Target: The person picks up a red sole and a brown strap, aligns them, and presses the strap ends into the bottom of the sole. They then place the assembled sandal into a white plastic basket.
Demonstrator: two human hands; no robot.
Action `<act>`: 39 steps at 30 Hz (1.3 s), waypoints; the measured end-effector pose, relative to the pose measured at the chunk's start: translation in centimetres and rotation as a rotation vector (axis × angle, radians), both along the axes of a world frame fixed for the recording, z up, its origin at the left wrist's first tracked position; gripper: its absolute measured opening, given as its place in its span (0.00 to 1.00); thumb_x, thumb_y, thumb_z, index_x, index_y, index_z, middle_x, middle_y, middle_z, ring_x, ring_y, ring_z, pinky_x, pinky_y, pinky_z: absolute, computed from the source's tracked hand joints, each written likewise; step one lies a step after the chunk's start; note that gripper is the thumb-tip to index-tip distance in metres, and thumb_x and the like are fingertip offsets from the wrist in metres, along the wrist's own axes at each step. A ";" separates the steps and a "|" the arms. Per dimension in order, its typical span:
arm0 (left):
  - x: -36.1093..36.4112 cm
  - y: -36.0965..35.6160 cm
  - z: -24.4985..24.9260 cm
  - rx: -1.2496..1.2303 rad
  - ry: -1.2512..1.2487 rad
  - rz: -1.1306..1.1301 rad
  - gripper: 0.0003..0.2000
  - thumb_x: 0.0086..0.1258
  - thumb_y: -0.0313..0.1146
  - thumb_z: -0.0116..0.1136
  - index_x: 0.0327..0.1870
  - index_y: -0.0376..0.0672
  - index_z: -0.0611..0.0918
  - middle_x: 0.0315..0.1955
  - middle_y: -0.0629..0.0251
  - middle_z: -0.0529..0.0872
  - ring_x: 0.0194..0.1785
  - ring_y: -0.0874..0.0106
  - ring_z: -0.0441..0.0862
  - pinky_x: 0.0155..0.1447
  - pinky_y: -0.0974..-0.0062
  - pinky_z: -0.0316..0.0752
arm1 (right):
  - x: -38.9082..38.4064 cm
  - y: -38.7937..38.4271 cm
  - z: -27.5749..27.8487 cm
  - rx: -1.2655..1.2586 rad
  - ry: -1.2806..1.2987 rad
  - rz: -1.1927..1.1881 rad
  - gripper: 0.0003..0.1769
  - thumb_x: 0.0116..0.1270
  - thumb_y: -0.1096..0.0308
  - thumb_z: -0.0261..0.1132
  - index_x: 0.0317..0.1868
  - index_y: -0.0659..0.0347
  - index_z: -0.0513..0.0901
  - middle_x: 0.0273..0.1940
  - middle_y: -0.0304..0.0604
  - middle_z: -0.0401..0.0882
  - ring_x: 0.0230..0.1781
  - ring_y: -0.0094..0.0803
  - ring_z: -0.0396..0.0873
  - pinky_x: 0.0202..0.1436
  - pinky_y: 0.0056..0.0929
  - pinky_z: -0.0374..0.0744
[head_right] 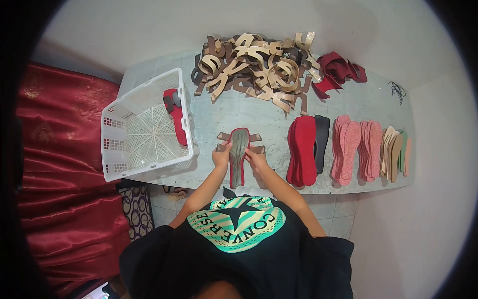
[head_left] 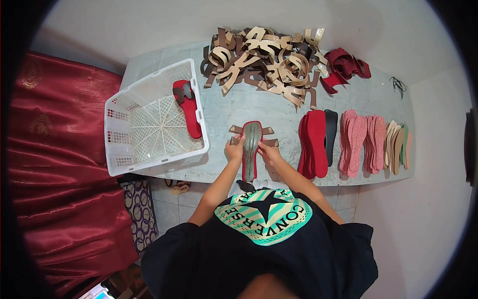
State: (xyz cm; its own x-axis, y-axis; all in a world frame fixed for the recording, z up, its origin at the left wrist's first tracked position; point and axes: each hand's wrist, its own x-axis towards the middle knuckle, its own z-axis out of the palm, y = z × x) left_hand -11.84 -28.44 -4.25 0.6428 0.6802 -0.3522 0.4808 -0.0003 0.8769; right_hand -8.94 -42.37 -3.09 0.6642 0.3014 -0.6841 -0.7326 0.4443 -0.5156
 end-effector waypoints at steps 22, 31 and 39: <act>-2.1 -0.8 3.9 0.203 -0.276 -0.292 0.17 0.54 0.19 0.55 0.48 0.36 0.77 0.37 0.57 0.79 0.39 0.69 0.80 0.43 0.77 0.75 | 0.0 0.7 0.1 -0.274 -0.037 -0.039 0.15 0.54 0.76 0.65 0.43 0.63 0.74 0.36 0.42 0.77 0.31 0.27 0.77 0.31 0.22 0.78; -2.6 -0.4 4.2 0.630 -0.268 -0.535 0.13 0.55 0.25 0.55 0.42 0.40 0.80 0.42 0.56 0.80 0.43 0.61 0.77 0.48 0.69 0.72 | 0.0 0.8 -0.7 -0.298 -0.025 -0.043 0.12 0.54 0.74 0.66 0.40 0.62 0.76 0.31 0.39 0.77 0.25 0.24 0.75 0.24 0.19 0.75; -2.7 -1.0 3.9 0.800 -0.211 -0.594 0.12 0.54 0.29 0.59 0.40 0.41 0.81 0.43 0.58 0.80 0.43 0.64 0.78 0.46 0.71 0.73 | -0.1 0.8 -1.1 -0.230 -0.051 -0.075 0.12 0.54 0.74 0.66 0.39 0.62 0.76 0.31 0.39 0.77 0.25 0.23 0.75 0.25 0.19 0.75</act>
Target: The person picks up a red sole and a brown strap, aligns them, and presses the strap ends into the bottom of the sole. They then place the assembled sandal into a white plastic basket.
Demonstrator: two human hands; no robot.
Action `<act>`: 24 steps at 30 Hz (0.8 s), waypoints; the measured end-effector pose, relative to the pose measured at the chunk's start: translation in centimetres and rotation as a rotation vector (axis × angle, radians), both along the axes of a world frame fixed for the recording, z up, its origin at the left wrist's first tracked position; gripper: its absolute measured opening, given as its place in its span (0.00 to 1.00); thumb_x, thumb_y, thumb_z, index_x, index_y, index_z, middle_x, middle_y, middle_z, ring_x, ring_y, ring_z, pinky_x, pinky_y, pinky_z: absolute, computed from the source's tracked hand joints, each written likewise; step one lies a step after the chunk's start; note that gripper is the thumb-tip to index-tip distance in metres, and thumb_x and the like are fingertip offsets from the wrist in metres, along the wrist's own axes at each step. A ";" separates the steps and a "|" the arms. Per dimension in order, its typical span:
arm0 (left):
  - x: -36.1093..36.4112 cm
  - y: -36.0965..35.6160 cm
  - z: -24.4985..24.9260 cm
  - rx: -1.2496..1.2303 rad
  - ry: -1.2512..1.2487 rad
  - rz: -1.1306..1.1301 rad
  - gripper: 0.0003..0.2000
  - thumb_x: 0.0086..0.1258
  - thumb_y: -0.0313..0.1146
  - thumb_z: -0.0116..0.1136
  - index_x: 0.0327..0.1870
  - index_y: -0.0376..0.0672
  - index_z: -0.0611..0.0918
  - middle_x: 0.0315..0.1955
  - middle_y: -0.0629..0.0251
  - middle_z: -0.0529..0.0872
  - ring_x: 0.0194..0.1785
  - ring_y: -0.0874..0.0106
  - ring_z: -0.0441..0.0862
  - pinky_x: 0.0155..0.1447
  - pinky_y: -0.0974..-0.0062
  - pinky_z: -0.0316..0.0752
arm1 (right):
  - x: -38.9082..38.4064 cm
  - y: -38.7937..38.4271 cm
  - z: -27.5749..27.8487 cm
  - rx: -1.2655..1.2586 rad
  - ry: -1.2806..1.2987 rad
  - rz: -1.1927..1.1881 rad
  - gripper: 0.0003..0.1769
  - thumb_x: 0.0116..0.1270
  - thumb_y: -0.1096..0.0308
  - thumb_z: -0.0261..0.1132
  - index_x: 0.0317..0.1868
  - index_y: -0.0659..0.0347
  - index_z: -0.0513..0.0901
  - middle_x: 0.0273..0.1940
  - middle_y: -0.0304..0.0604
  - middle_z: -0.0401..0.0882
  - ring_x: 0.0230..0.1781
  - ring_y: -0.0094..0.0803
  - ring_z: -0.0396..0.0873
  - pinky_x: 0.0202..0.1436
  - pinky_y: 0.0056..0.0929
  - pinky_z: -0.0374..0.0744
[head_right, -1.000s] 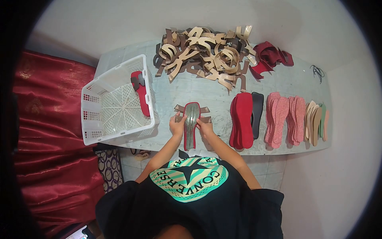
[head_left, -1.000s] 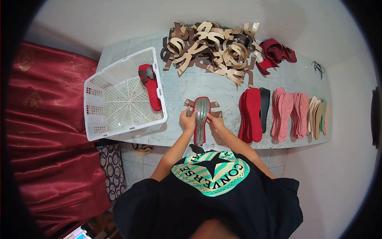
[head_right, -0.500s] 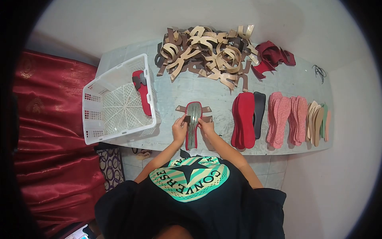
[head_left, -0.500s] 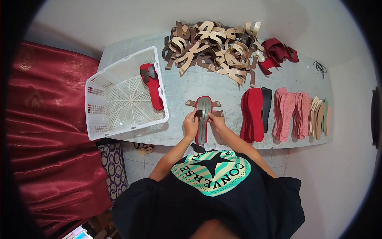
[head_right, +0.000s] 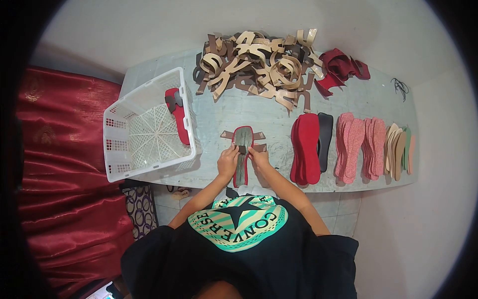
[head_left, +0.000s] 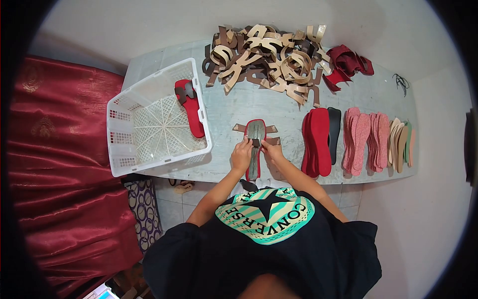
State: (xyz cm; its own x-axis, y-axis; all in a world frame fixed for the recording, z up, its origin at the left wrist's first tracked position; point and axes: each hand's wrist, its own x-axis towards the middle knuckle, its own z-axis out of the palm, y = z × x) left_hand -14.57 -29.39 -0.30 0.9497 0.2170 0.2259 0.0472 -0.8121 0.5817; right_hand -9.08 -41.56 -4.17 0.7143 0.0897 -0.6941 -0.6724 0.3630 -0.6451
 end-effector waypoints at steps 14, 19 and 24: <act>-0.2 -0.5 -0.7 0.191 0.036 -0.062 0.13 0.58 0.32 0.55 0.43 0.39 0.79 0.47 0.55 0.77 0.47 0.62 0.75 0.48 0.71 0.72 | -0.1 -0.2 0.5 -0.048 -0.024 0.064 0.09 0.55 0.70 0.66 0.36 0.61 0.77 0.28 0.36 0.77 0.21 0.20 0.72 0.21 0.18 0.70; -0.4 -0.4 -1.0 0.344 -0.066 -0.129 0.14 0.56 0.33 0.57 0.43 0.38 0.79 0.48 0.51 0.76 0.45 0.60 0.75 0.45 0.71 0.73 | 0.0 -0.1 1.3 0.056 -0.025 0.024 0.11 0.55 0.73 0.65 0.40 0.62 0.76 0.29 0.38 0.77 0.23 0.22 0.73 0.22 0.18 0.71; -0.5 -0.5 -1.3 0.360 -0.042 -0.165 0.16 0.58 0.34 0.56 0.45 0.36 0.77 0.50 0.45 0.72 0.48 0.57 0.72 0.47 0.67 0.72 | 0.0 -0.1 1.5 0.073 0.006 0.004 0.11 0.55 0.74 0.64 0.40 0.62 0.76 0.31 0.38 0.77 0.25 0.23 0.74 0.23 0.18 0.73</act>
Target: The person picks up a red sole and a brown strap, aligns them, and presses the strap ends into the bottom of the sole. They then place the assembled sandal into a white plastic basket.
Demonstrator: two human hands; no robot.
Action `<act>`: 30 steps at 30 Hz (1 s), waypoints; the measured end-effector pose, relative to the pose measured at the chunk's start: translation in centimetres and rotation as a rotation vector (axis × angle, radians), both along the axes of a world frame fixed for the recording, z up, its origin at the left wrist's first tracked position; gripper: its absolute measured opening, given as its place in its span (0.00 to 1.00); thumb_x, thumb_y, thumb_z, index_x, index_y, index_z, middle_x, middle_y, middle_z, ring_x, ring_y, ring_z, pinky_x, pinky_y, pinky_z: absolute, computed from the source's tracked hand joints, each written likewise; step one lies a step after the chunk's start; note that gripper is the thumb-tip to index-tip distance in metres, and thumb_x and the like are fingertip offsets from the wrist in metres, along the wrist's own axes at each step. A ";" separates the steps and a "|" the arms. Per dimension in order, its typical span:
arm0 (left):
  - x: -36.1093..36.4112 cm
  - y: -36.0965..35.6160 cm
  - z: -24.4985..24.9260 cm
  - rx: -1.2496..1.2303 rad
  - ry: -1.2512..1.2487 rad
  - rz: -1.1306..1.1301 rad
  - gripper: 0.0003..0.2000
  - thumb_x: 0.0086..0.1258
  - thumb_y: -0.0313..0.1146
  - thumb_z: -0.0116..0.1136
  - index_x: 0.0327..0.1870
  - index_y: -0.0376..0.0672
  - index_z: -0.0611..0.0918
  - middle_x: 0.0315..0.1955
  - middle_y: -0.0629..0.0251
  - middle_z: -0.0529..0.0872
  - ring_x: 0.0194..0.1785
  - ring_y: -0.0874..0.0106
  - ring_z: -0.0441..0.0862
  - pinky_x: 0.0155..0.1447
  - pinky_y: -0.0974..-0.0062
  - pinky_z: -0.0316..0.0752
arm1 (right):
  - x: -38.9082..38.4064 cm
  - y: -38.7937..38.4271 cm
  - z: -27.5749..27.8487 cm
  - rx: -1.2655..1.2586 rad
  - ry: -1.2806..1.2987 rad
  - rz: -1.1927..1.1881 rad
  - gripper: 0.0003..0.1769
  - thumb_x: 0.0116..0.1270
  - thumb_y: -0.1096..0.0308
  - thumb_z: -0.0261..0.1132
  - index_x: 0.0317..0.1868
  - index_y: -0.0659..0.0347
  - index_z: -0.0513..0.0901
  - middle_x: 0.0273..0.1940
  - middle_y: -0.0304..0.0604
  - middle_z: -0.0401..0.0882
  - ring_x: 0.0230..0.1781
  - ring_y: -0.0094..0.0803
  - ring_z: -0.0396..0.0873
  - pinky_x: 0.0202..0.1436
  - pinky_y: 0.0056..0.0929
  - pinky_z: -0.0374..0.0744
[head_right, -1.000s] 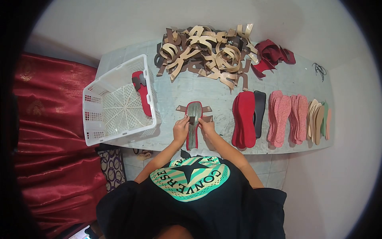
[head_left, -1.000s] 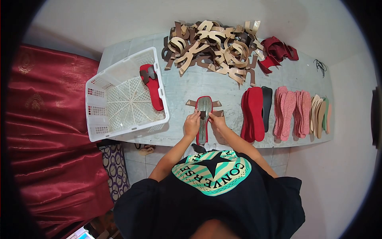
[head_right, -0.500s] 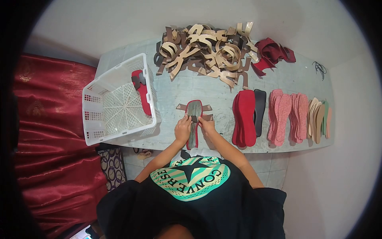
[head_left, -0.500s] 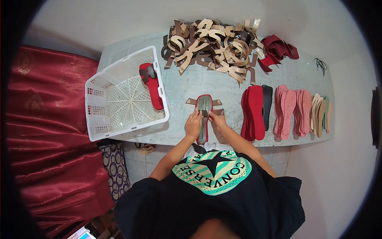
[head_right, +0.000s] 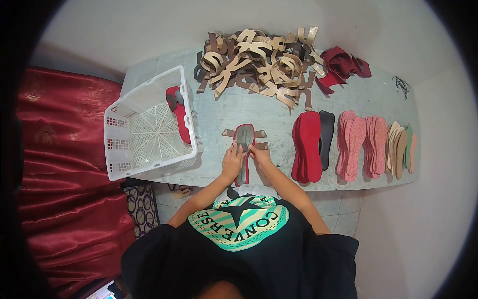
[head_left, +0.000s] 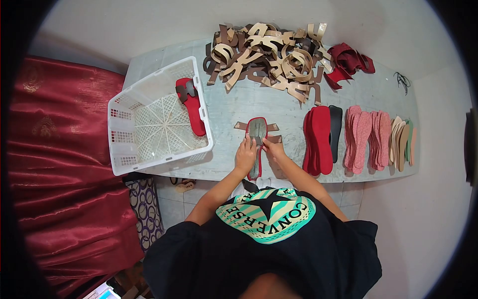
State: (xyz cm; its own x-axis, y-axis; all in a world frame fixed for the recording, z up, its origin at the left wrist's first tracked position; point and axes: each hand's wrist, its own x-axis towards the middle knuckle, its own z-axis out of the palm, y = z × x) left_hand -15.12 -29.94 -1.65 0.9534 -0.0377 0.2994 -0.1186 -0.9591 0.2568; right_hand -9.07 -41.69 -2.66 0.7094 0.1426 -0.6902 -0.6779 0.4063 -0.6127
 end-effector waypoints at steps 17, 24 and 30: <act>0.0 -0.3 2.0 0.191 0.147 -0.063 0.25 0.50 0.35 0.53 0.50 0.29 0.72 0.52 0.40 0.69 0.58 0.55 0.65 0.63 0.54 0.51 | 0.2 -2.1 -1.1 0.049 -0.088 0.172 0.16 0.64 0.61 0.56 0.45 0.64 0.73 0.37 0.41 0.76 0.36 0.26 0.75 0.42 0.23 0.77; 0.0 -0.6 2.0 0.260 0.136 -0.056 0.24 0.55 0.38 0.51 0.50 0.29 0.72 0.51 0.39 0.69 0.56 0.53 0.66 0.64 0.55 0.52 | -0.2 -4.9 0.4 -0.180 -0.130 0.341 0.18 0.64 0.54 0.56 0.36 0.65 0.76 0.27 0.38 0.76 0.24 0.23 0.74 0.28 0.19 0.75; 0.0 -0.5 2.2 0.314 0.137 -0.075 0.25 0.58 0.42 0.50 0.50 0.29 0.73 0.51 0.38 0.70 0.55 0.51 0.68 0.64 0.57 0.54 | 0.0 -5.7 0.3 -0.308 -0.193 0.426 0.18 0.63 0.53 0.57 0.29 0.62 0.76 0.22 0.35 0.75 0.19 0.18 0.72 0.24 0.16 0.72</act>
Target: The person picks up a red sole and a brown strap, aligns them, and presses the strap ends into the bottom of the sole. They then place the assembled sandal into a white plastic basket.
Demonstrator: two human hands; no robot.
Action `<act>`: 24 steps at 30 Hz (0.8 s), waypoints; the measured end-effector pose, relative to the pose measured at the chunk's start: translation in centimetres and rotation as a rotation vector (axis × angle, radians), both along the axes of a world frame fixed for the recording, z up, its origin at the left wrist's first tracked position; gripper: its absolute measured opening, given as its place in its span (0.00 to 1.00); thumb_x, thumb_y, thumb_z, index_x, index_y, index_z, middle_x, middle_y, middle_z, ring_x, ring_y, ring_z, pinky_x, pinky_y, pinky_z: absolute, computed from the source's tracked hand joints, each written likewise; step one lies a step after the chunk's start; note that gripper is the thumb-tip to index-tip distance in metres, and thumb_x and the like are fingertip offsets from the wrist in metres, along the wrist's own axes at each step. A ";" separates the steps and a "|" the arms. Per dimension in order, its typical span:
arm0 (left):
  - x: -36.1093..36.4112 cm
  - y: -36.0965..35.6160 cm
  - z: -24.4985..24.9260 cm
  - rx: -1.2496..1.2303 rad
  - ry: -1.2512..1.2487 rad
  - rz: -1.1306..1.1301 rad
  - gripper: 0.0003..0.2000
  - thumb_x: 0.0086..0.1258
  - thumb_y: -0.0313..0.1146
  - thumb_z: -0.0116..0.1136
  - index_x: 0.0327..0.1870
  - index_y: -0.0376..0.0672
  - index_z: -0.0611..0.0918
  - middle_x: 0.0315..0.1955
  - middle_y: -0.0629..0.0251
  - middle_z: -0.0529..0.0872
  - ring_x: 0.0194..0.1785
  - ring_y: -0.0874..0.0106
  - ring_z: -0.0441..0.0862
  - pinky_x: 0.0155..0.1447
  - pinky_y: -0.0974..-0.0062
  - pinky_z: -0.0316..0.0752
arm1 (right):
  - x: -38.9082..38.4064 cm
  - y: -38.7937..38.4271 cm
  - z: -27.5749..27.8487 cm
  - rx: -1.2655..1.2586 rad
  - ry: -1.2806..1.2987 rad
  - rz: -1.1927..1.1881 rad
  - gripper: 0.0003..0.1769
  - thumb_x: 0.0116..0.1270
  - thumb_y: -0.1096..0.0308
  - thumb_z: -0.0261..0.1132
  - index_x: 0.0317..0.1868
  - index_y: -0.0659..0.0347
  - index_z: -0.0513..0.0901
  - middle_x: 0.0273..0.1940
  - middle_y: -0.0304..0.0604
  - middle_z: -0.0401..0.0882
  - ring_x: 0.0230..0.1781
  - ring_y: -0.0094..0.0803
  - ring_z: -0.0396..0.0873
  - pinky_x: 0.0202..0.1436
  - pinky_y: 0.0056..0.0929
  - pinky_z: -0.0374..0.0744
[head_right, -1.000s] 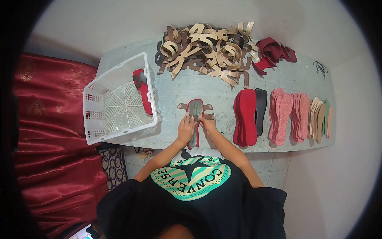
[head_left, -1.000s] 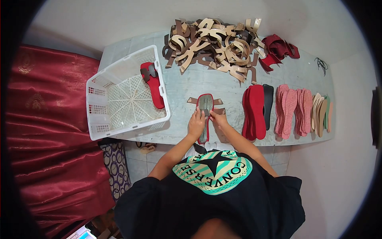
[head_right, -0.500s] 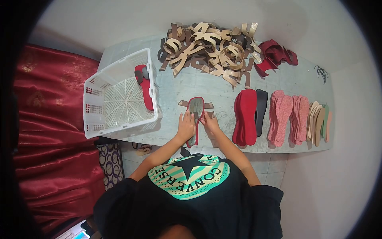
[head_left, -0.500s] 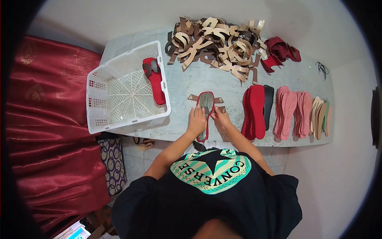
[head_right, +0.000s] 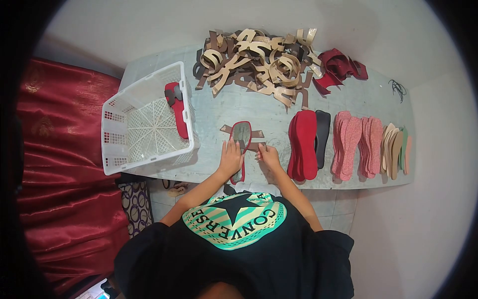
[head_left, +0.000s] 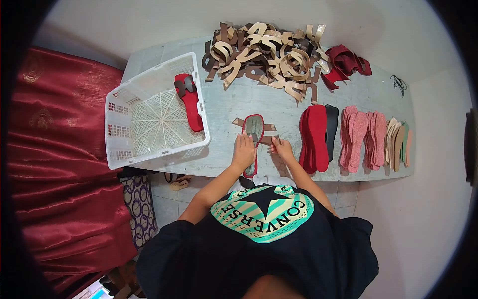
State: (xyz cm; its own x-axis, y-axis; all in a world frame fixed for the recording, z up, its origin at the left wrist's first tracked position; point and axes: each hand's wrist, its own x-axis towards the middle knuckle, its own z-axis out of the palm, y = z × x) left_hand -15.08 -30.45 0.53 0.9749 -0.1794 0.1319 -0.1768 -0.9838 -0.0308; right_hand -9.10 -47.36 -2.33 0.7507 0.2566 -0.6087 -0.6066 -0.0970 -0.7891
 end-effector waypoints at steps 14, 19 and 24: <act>-0.1 0.0 -0.9 -0.084 0.027 0.003 0.27 0.56 0.40 0.53 0.51 0.25 0.70 0.53 0.32 0.66 0.56 0.48 0.66 0.64 0.59 0.54 | 0.8 0.5 0.7 -0.010 -0.077 -0.027 0.18 0.63 0.54 0.57 0.27 0.61 0.76 0.22 0.34 0.76 0.19 0.17 0.71 0.23 0.15 0.71; -0.1 0.0 -0.9 -0.092 0.021 -0.001 0.27 0.56 0.40 0.53 0.51 0.25 0.70 0.53 0.32 0.65 0.56 0.48 0.66 0.64 0.60 0.54 | 0.5 0.6 1.1 -0.054 -0.128 -0.008 0.20 0.63 0.54 0.57 0.24 0.63 0.76 0.19 0.35 0.75 0.18 0.18 0.71 0.22 0.15 0.70; -0.1 0.0 -0.3 -0.013 -0.004 -0.005 0.25 0.58 0.42 0.50 0.50 0.27 0.73 0.50 0.36 0.70 0.54 0.51 0.69 0.63 0.63 0.57 | 0.4 0.3 2.4 -0.304 -0.368 0.104 0.21 0.62 0.55 0.58 0.21 0.65 0.77 0.17 0.36 0.74 0.16 0.19 0.70 0.21 0.19 0.68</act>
